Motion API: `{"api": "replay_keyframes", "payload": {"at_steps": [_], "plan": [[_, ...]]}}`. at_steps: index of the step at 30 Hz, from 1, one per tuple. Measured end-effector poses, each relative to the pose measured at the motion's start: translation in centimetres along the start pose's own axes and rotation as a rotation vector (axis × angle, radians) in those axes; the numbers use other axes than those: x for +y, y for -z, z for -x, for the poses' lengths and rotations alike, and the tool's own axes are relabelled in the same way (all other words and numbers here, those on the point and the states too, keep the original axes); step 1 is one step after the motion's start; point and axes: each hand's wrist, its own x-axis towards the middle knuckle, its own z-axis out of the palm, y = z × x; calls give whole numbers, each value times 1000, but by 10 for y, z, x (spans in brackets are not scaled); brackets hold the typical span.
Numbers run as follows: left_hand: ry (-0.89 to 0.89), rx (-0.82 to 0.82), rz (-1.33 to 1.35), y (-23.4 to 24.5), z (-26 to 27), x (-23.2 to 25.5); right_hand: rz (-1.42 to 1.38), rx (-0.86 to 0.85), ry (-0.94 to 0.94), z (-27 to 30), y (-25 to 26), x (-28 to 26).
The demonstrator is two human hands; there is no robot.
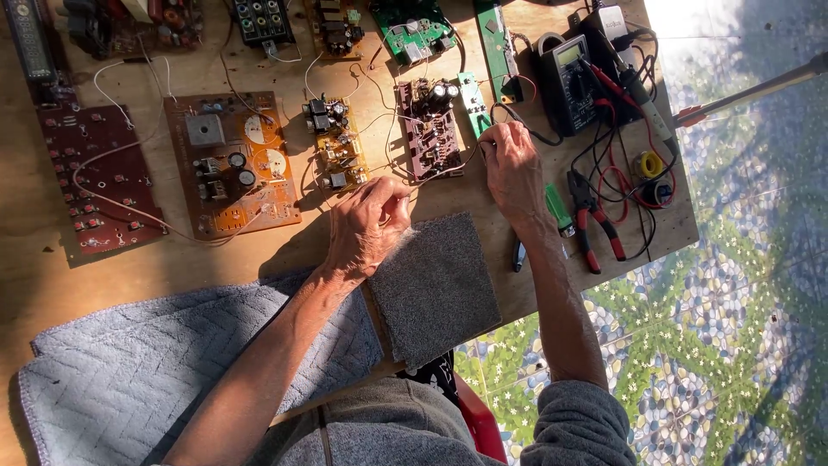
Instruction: The person works at a wooden table cluttered with electronic components, using a multimeter to test circuit boards. They handle wires and probes, connecting them to various points on the boards while occasionally adjusting their position.
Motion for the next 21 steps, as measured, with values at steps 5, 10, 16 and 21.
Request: {"api": "replay_keyframes", "payload": {"at_steps": [5,10,16,21], "plan": [[-75,-9,-61,-2,2,-3,-4,-64,-47,-2,-1,7],[-159,-49,-75,-1,2,-3,29,-50,-60,-8,1,-1],[-206,-41,-72,0,2,-3,28,23,-60,-7,-2,0],[-258,-69,-93,3,1,1,209,75,-16,-7,-2,-6]]}}
